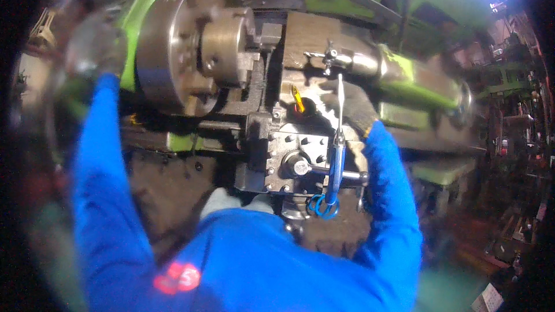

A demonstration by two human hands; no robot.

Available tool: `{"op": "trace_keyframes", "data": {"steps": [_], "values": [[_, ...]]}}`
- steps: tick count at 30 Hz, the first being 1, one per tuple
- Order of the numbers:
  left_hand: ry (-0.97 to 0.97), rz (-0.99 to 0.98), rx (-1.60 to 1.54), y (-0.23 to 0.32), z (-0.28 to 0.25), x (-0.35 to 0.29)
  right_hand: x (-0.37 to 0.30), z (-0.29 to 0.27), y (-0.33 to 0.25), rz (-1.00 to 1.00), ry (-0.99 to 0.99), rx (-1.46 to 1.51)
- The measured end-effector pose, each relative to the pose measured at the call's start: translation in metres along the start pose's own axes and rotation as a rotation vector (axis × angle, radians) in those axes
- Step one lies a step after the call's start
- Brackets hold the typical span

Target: The person operates a green metal lathe in a workshop, using a wrench to tighten the chuck and adjusting the tool post. They then engage the machine to cut a cylindrical metal workpiece, creating metal shavings.

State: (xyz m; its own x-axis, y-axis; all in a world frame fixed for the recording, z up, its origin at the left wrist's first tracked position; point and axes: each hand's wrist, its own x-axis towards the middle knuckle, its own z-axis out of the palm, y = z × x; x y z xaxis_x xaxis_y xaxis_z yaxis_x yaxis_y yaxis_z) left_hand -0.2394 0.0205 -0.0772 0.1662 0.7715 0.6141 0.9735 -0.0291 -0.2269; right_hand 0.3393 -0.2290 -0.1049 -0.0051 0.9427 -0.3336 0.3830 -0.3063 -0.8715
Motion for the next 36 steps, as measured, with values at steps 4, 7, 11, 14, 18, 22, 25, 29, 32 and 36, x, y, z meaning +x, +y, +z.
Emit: {"op": "trace_keyframes", "data": {"steps": [4, 7, 11, 14, 18, 22, 25, 29, 32, 36], "values": [[-0.031, -0.045, -0.084, 0.011, -0.017, 0.001, 0.047, 0.026, 0.016, -0.097, -0.122, -0.184], [-0.049, -0.073, -0.102, 0.016, -0.026, -0.004, 0.060, 0.047, 0.012, -0.141, -0.124, -0.447], [-0.049, -0.106, -0.098, 0.018, -0.022, 0.003, 0.080, 0.057, 0.030, -0.089, -0.201, -0.582], [-0.002, -0.113, -0.113, 0.017, -0.021, 0.002, 0.074, 0.055, 0.014, 0.007, -0.188, -0.468], [0.052, -0.036, -0.120, 0.005, -0.005, -0.002, 0.058, 0.043, 0.026, 0.011, -0.008, -0.437], [0.099, -0.007, 0.046, 0.009, -0.008, 0.001, 0.035, 0.031, 0.026, -0.006, 0.025, -0.402], [-0.028, 0.055, 0.183, 0.005, -0.010, 0.005, 0.021, 0.034, 0.025, 0.004, 0.072, -0.354], [-0.030, -0.014, 0.079, 0.029, -0.059, 0.002, 0.006, 0.036, 0.021, -0.030, 0.141, -0.433], [0.177, 0.092, 0.206, -0.008, -0.005, 0.009, 0.006, 0.038, 0.022, -0.111, 0.182, -0.531], [0.058, 0.059, 0.176, 0.001, -0.004, 0.004, 0.010, 0.041, 0.032, -0.159, 0.217, -0.578]]}}
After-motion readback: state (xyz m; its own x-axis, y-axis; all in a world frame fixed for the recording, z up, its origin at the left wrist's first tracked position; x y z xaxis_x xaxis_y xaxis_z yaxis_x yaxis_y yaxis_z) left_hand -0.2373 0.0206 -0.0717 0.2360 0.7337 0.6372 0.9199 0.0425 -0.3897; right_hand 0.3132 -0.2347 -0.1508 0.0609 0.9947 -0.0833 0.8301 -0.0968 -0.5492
